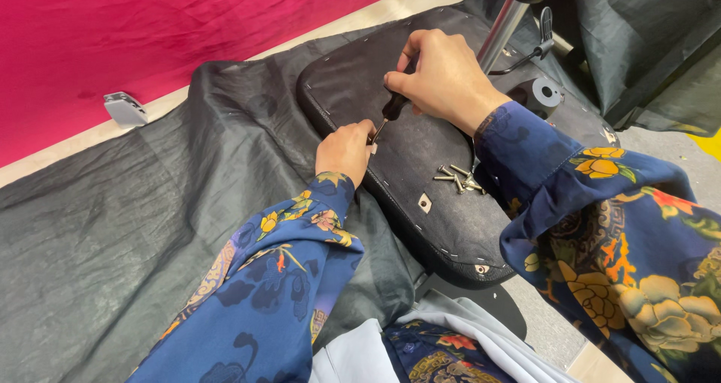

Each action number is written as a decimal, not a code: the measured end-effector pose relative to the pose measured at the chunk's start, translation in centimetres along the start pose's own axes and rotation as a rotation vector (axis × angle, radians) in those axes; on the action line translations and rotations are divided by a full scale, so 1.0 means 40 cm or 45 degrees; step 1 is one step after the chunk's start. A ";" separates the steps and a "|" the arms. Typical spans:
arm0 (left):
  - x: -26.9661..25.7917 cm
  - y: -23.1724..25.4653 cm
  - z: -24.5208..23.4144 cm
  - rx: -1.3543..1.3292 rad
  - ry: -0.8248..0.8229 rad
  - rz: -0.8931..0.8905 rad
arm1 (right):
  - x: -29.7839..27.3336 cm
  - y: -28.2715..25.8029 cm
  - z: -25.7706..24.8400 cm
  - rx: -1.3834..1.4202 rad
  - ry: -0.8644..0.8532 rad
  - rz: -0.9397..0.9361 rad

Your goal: The person uses a screwdriver to fasten screws into the underside of an overturned chair seat, securing the seat to its metal base. They handle multiple screws and washers, placing them into holes and tightening them with the screwdriver.

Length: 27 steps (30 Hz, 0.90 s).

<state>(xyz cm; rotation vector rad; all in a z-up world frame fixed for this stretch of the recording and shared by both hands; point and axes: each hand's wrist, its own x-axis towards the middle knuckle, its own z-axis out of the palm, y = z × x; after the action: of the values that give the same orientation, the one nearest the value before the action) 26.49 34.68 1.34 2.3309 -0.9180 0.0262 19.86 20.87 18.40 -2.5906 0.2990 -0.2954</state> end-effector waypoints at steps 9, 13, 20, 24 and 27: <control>0.003 -0.004 0.017 0.060 0.073 0.045 | 0.026 0.003 -0.003 0.290 -0.183 0.079; 0.005 -0.007 0.016 0.050 0.057 0.060 | 0.022 0.022 0.007 0.173 -0.108 -0.167; 0.001 -0.008 0.020 0.066 0.052 0.043 | 0.019 0.011 0.002 0.105 -0.139 -0.089; 0.006 -0.013 0.020 0.061 0.025 0.020 | 0.031 0.002 0.004 0.015 -0.173 -0.135; 0.007 -0.015 0.020 0.046 0.038 0.029 | 0.039 0.009 0.009 0.028 -0.162 -0.176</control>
<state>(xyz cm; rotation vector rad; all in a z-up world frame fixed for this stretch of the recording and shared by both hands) 26.91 34.40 0.44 2.3469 -0.9371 0.0875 21.38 20.31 18.15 -2.5990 0.0716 -0.1798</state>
